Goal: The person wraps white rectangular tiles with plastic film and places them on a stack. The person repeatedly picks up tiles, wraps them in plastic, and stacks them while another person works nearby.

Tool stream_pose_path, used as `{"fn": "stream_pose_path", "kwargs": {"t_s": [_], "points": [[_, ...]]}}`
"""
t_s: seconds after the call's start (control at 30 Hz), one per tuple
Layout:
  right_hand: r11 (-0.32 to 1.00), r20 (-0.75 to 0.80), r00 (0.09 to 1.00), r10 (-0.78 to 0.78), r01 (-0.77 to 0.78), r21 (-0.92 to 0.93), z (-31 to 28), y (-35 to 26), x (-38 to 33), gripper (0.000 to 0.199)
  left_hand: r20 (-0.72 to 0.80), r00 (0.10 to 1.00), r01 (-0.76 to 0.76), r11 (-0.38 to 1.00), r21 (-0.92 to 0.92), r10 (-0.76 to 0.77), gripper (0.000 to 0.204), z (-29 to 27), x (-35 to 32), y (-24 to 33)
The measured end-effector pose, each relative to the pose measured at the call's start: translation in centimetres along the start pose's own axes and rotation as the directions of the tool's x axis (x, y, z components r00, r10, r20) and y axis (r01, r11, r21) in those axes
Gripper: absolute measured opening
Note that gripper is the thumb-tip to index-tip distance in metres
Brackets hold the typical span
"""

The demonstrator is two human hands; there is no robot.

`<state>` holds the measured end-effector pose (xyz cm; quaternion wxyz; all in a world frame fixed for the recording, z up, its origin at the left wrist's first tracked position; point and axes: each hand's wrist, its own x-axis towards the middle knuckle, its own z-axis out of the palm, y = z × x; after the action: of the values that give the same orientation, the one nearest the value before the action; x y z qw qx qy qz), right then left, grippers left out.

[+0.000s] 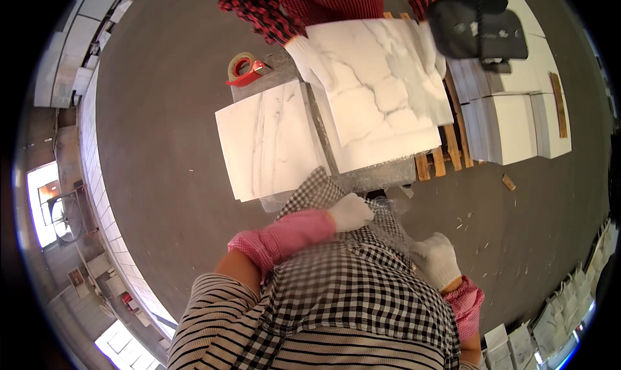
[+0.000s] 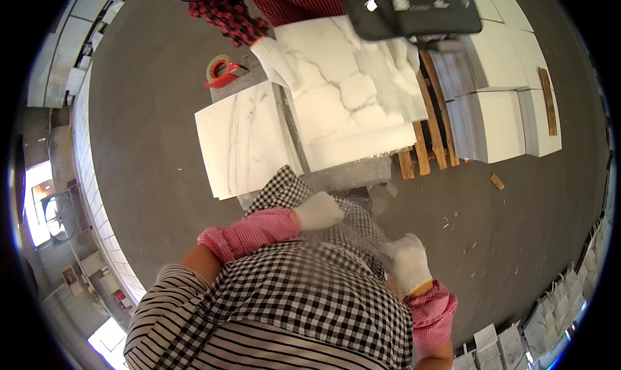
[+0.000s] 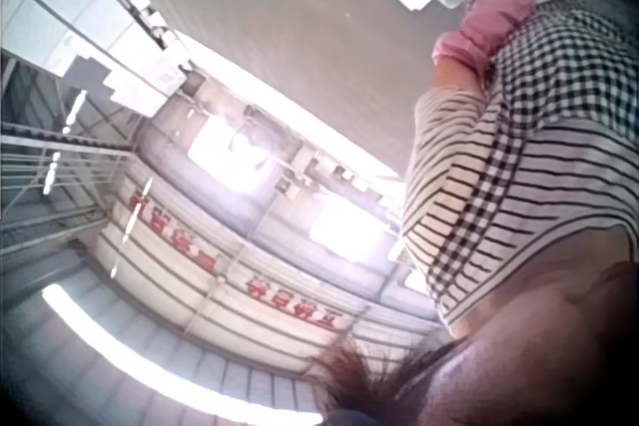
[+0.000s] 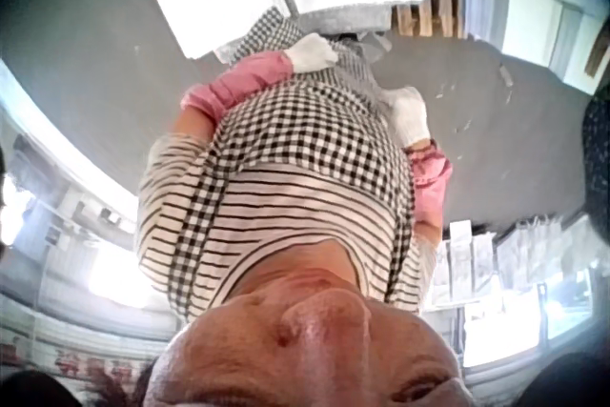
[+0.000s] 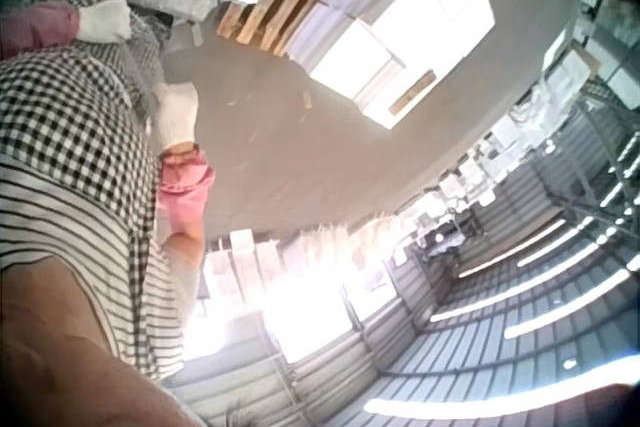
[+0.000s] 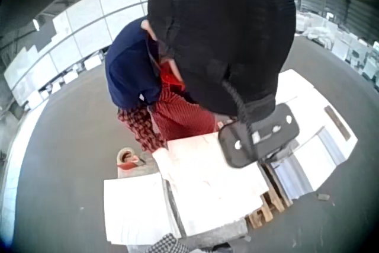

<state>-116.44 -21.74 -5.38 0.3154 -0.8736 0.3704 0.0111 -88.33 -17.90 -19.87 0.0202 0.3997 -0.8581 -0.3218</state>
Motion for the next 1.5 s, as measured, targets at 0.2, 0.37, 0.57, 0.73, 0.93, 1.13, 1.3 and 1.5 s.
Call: {"fn": "stream_pose_path", "kwargs": {"t_s": [0.2, 0.37, 0.57, 0.73, 0.93, 1.13, 1.3, 1.5], "points": [[0.992, 0.119, 0.989, -0.087, 0.097, -0.08, -1.2, 3.5, 0.3, 0.011, 0.102, 0.983, 0.162, 0.983, -0.092, -0.152, 0.016, 0.9, 0.7, 1.2], [0.982, 0.084, 0.99, -0.116, 0.127, -0.137, -1.4, 5.2, 0.4, 0.012, 0.018, 0.993, 0.114, 0.99, -0.086, -0.112, 0.016, -0.2, 1.4, 1.9], [0.982, 0.061, 0.994, -0.086, 0.095, -0.161, -2.0, 5.7, 0.9, 0.013, 0.017, 0.982, 0.187, 0.976, -0.11, -0.187, 0.019, 0.5, 1.8, 1.8], [0.99, 0.081, 0.996, -0.03, 0.041, -0.135, -2.8, 4.9, 1.0, 0.012, 0.009, 0.98, 0.197, 0.971, -0.136, -0.198, 0.018, 0.6, 1.8, 1.7], [0.97, -0.041, 0.999, 0.012, -0.021, -0.242, -2.9, 7.7, -0.4, 0.009, -0.117, 0.983, 0.127, 0.983, -0.136, -0.143, 0.021, -0.3, 5.1, 1.5], [0.898, -0.189, 0.961, 0.2, -0.257, -0.356, -9.0, 9.2, -1.6, 0.006, -0.219, 0.975, -0.005, 0.996, 0.087, 0.024, 0.018, -6.8, 15.0, 0.4], [0.86, -0.497, 0.851, 0.171, -0.375, -0.346, -13.6, 8.1, -0.6, 0.008, -0.461, 0.865, -0.015, 0.927, 0.375, 0.201, 0.014, -15.8, 24.3, -1.3], [0.897, -0.756, 0.649, 0.088, -0.382, -0.223, -15.6, 6.6, 3.3, 0.008, -0.661, 0.638, -0.138, 0.904, 0.405, 0.394, 0.007, -25.1, 28.1, -3.8]]}}
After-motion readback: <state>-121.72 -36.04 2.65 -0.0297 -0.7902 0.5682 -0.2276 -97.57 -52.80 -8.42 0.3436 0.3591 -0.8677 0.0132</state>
